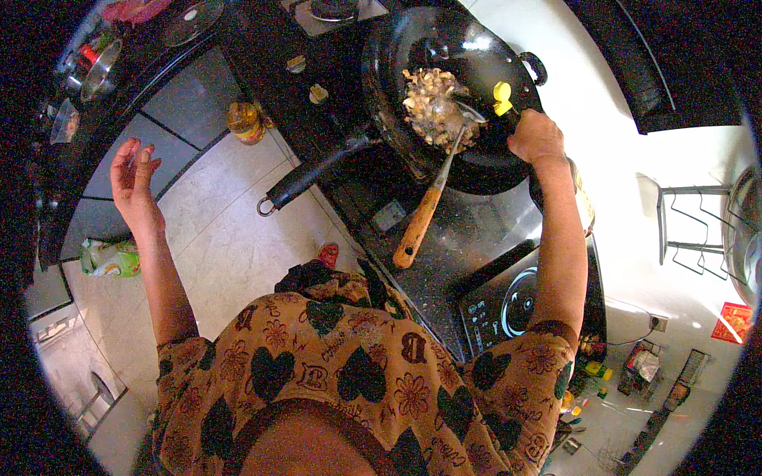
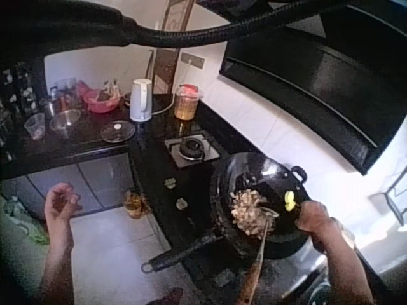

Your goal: The person stir-fries chopped ingredients in a wok on an induction cooktop, adds a liquid from a small bowl, and seasons the mixture with salt and soy sauce. They also wash a knife and cutting board at the sink.

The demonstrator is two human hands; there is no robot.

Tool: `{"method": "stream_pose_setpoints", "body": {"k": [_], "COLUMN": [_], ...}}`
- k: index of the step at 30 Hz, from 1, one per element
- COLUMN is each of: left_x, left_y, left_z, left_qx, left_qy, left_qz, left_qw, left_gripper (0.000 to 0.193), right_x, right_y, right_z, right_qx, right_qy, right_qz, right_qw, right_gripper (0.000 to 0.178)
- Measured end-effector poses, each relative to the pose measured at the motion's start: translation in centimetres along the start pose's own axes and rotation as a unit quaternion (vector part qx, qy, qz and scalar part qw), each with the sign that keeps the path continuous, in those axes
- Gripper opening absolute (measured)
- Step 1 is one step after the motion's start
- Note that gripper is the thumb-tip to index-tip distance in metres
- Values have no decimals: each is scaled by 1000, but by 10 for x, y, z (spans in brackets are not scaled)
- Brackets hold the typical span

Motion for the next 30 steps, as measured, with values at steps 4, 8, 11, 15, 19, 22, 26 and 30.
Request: {"method": "stream_pose_setpoints", "body": {"k": [4, 8, 11, 15, 19, 22, 26, 30], "left_x": [-1, -1, -2, -2, -2, -3, -5, -14], "left_y": [1, 2, 4, 4, 5, 6, 7, -6], "left_z": [0, 0, -1, 0, -1, -2, -6, -17], "left_qx": [0, 1, 3, 6, 0, 2, 4, -4], "left_qy": [-1, 3, 1, -3, -3, -7, -4, 10], "left_qz": [3, 0, 3, 6, 6, 7, 4, 3], "left_qw": [1000, 1000, 1000, 1000, 1000, 1000, 1000, 1000], "left_gripper": [33, 32, 32, 33, 33, 32, 31, 31], "right_x": [1, 3, 5, 6, 7, 4, -11, -35], "right_y": [3, 3, 0, 4, 2, -2, -17, -42], "right_z": [1, 0, -2, -2, -2, 8, 40, 71], "right_qx": [-9, -9, -12, -17, -15, 8, 87, 202], "right_qy": [-2, -5, -8, -7, -10, -43, -132, -227], "right_qz": [9, 9, 11, 18, 17, 8, -6, 7], "right_qw": [1000, 1000, 1000, 1000, 1000, 999, 987, 953], "right_gripper": [31, 30, 31, 31, 31, 30, 33, 31]}}
Point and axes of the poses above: each hand's wrist, its own x-axis towards the middle knuckle, its own z-axis out of the back of the hand, y = z × x, the point moved 8 cm from there along x, towards the middle knuckle, and after that the axes turned 7 degrees about z, right-handed, at the moved point
